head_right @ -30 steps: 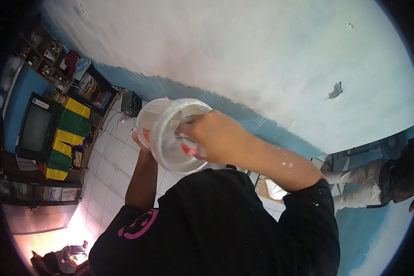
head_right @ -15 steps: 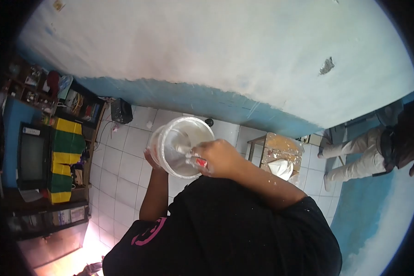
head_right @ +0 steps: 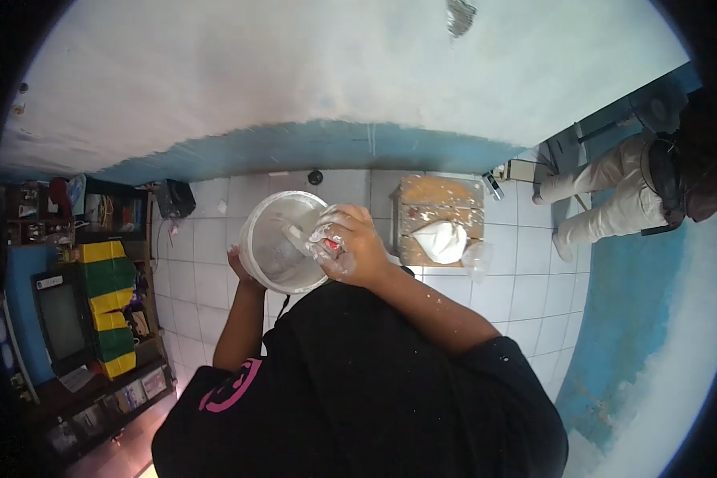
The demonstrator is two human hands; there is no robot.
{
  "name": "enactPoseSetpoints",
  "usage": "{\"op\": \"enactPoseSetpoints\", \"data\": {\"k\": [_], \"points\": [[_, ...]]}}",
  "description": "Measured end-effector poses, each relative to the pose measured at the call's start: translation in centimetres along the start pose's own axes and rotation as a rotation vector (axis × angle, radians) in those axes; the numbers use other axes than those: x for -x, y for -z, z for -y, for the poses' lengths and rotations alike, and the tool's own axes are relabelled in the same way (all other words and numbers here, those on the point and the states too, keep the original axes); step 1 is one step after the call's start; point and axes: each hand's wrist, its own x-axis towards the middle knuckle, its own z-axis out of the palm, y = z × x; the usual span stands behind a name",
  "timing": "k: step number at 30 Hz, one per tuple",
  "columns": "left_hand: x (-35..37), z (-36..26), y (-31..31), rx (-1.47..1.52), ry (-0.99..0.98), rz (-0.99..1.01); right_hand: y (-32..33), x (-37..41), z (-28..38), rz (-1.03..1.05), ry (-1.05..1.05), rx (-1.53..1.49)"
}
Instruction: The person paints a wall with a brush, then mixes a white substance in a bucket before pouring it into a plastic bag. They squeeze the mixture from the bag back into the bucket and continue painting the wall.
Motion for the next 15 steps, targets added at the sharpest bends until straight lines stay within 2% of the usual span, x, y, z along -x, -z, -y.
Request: {"op": "enactPoseSetpoints", "data": {"k": [3,7,8,11,12,15], "points": [[-1.6,4.8,0.2,0.045,0.170,0.043,3.2,3.4,-1.6,-0.146,-0.184,-0.101],[-2.6,11.8,-1.5,0.108,0.208,-0.075,7.0,6.9,-4.1,-0.274,-0.427,-0.198],[-3.0,13.0,-1.4,0.126,0.226,-0.063,8.2,7.7,-5.0,-0.205,-0.441,-0.115],[-3.6,16.0,-0.2,0.193,0.263,-0.031,10.2,9.1,-6.0,-0.208,-0.694,-0.501],[-4.0,16.6,-0.3,0.193,0.282,0.035,10.7,9.3,-6.7,-0.101,-0.765,-0.498],[-5.6,18.2,1.9,0.237,0.424,-0.081,11.8,10.9,-9.4,0.193,-0.970,-0.471]]}}
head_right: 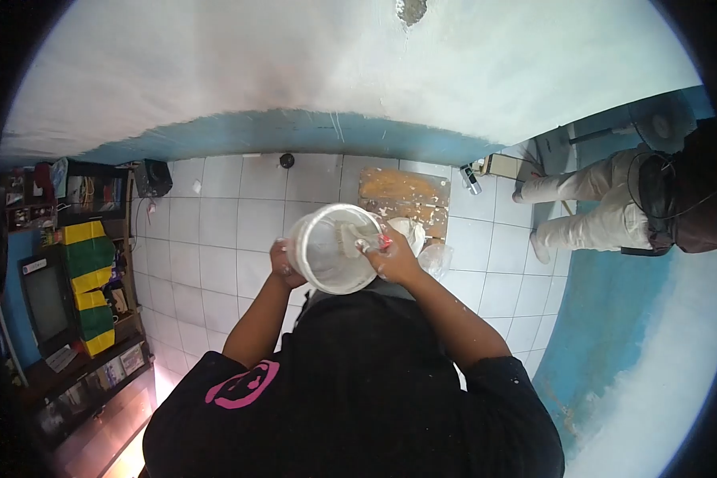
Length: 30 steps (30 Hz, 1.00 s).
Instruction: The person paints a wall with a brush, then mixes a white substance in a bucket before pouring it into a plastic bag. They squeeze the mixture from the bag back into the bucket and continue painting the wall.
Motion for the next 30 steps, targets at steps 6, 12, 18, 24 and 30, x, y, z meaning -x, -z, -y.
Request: {"op": "enactPoseSetpoints", "data": {"k": [6,12,18,24,30], "points": [[-5.7,1.6,-0.4,-0.497,0.151,-0.405,5.0,-2.1,-5.7,-0.178,-0.059,0.300],[-13.1,7.8,1.0,-0.458,0.102,-0.557,14.3,-4.8,-5.9,-0.395,0.065,0.233],[-17.9,17.3,1.7,-1.209,-0.070,-0.919,21.2,-9.9,-11.3,-0.371,0.095,0.354],[-20.6,23.0,1.0,-1.686,-0.227,-1.039,20.6,-12.4,-12.5,-0.267,0.143,0.489],[-23.8,22.7,-1.1,-1.637,-0.240,-1.163,19.2,-14.5,-11.5,-0.159,0.049,0.478]]}}
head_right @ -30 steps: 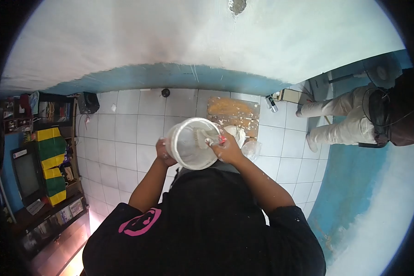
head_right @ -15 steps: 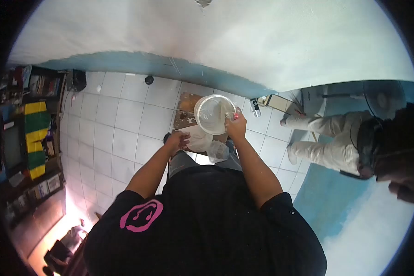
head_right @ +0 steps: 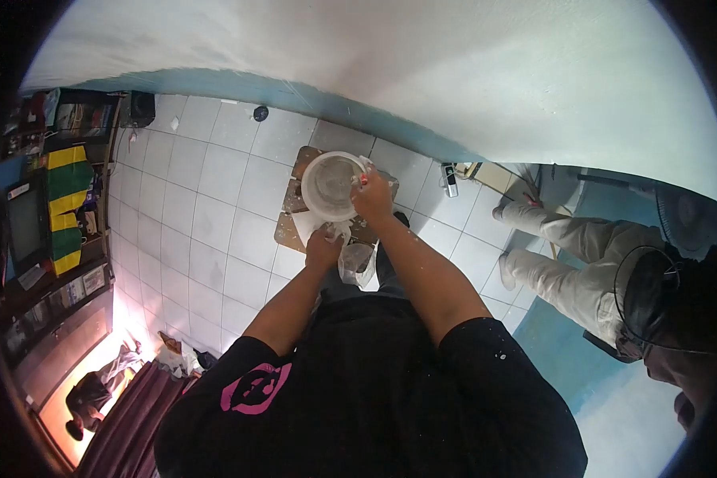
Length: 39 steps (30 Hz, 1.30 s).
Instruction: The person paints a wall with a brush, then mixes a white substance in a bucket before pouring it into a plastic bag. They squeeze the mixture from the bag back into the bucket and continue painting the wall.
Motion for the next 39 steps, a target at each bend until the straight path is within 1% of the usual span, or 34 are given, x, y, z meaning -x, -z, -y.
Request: {"op": "enactPoseSetpoints", "data": {"k": [1,3,6,9,13,15,16,18,21,23,25,28,30,31,32,34,37,39], "points": [[-0.4,-0.5,0.2,-0.019,0.033,0.002,-0.5,0.0,0.1,-0.008,0.016,0.019],[-1.2,0.9,-0.7,0.010,-0.030,0.030,-1.1,-0.7,0.4,-0.028,0.065,0.062],[-1.5,2.3,-1.2,0.052,-0.096,0.038,-1.8,-1.7,0.0,0.142,-0.042,0.157],[-1.1,3.5,-0.5,0.030,-0.158,0.018,-2.1,-1.4,-0.3,0.149,0.009,0.232],[-1.1,5.0,-0.6,0.082,-0.247,-0.020,-1.9,-1.6,-0.3,0.155,0.004,0.192],[-1.0,5.2,-0.9,0.259,-0.056,0.037,-1.5,-1.5,-0.2,0.187,-0.014,0.157],[-0.9,5.3,-0.8,0.345,0.043,0.066,-1.8,-1.4,-1.1,0.098,0.097,0.180],[-0.6,5.6,-0.3,0.355,0.047,0.050,-2.3,-1.1,-3.0,-0.084,0.322,0.222],[0.4,6.4,0.9,0.333,0.078,0.066,-0.9,2.7,-3.5,-0.337,0.467,0.263],[0.6,7.0,1.2,0.333,0.078,0.068,-0.1,7.2,-3.5,-0.062,0.091,-0.169],[0.7,8.5,0.7,0.349,0.062,0.052,-0.9,10.6,-6.9,0.181,0.006,-0.185],[1.6,6.8,2.4,0.367,0.074,0.046,-1.3,12.5,-6.0,0.530,-0.117,-0.020],[2.0,6.2,3.5,0.312,0.029,0.036,-4.2,12.9,-8.4,0.411,0.228,0.189],[2.3,5.9,4.0,0.281,0.006,0.035,-5.1,13.0,-8.4,0.341,0.396,0.289],[2.6,5.6,4.6,0.298,0.000,0.035,-5.7,12.9,-8.5,0.452,0.366,0.304],[3.3,4.7,5.8,0.331,-0.018,0.046,-5.6,12.0,-5.7,0.666,0.297,0.336],[4.5,4.7,7.1,0.365,-0.040,0.105,-5.2,12.2,-2.2,0.768,0.220,0.444],[5.5,4.5,8.0,0.473,0.015,0.127,-4.3,12.2,0.2,0.850,0.203,0.484]]}}
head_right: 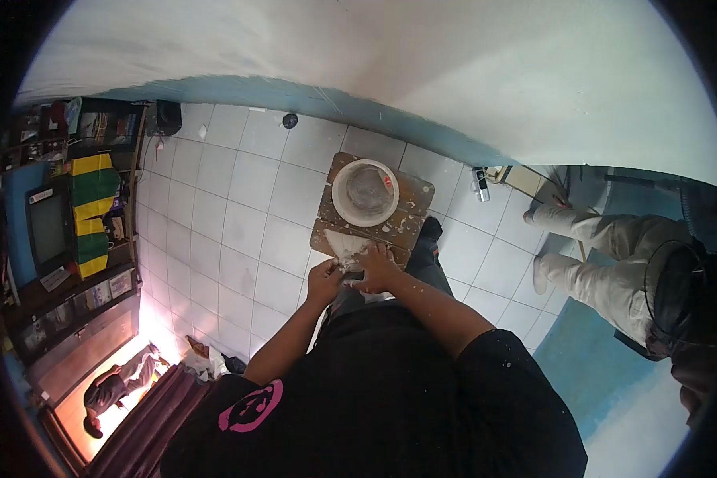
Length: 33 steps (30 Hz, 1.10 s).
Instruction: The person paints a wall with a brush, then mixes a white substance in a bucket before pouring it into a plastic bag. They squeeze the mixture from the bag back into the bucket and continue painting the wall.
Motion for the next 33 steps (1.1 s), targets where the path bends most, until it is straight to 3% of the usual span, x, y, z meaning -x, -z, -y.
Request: {"op": "enactPoseSetpoints", "data": {"k": [1,4,7,10,13,14,17,18,21,25,31,33], "points": [[0.4,-0.3,0.2,0.056,0.026,0.005,0.5,0.2,0.4,0.045,-0.004,0.013],[1.3,-0.8,0.6,0.146,-0.024,0.046,-1.2,-0.4,-1.2,-0.159,0.272,0.012],[2.1,-4.1,1.1,0.234,0.001,0.083,-2.1,-1.1,-2.0,-0.218,0.394,-0.169],[2.2,-8.7,2.1,0.260,0.046,0.095,4.7,0.1,1.6,0.185,0.320,-0.397],[0.2,-8.5,1.8,0.318,-0.141,0.045,2.0,-3.1,-1.3,0.205,0.390,-0.570],[-0.4,-8.7,1.4,0.397,-0.095,0.049,0.3,-4.4,-2.7,0.117,0.333,-0.514],[-2.4,-9.4,0.2,0.468,-0.032,0.035,4.7,-2.2,-1.3,0.135,0.365,-0.621],[-3.3,-9.4,-0.3,0.525,-0.010,0.071,6.3,-1.8,-0.1,0.285,0.147,-0.688],[-5.2,-9.5,-1.4,0.377,0.109,0.079,6.2,-2.1,-1.2,0.274,-0.292,-0.945],[-6.6,-9.5,-2.6,0.457,0.238,0.143,6.8,-1.5,-1.7,0.262,-0.411,-1.190],[-8.6,-8.2,-3.7,0.433,0.340,0.206,5.3,-2.6,-3.3,0.169,-0.389,-1.335],[-9.2,-7.5,-3.8,0.481,0.358,0.211,5.6,-2.4,-3.0,0.112,-0.313,-1.253]]}}
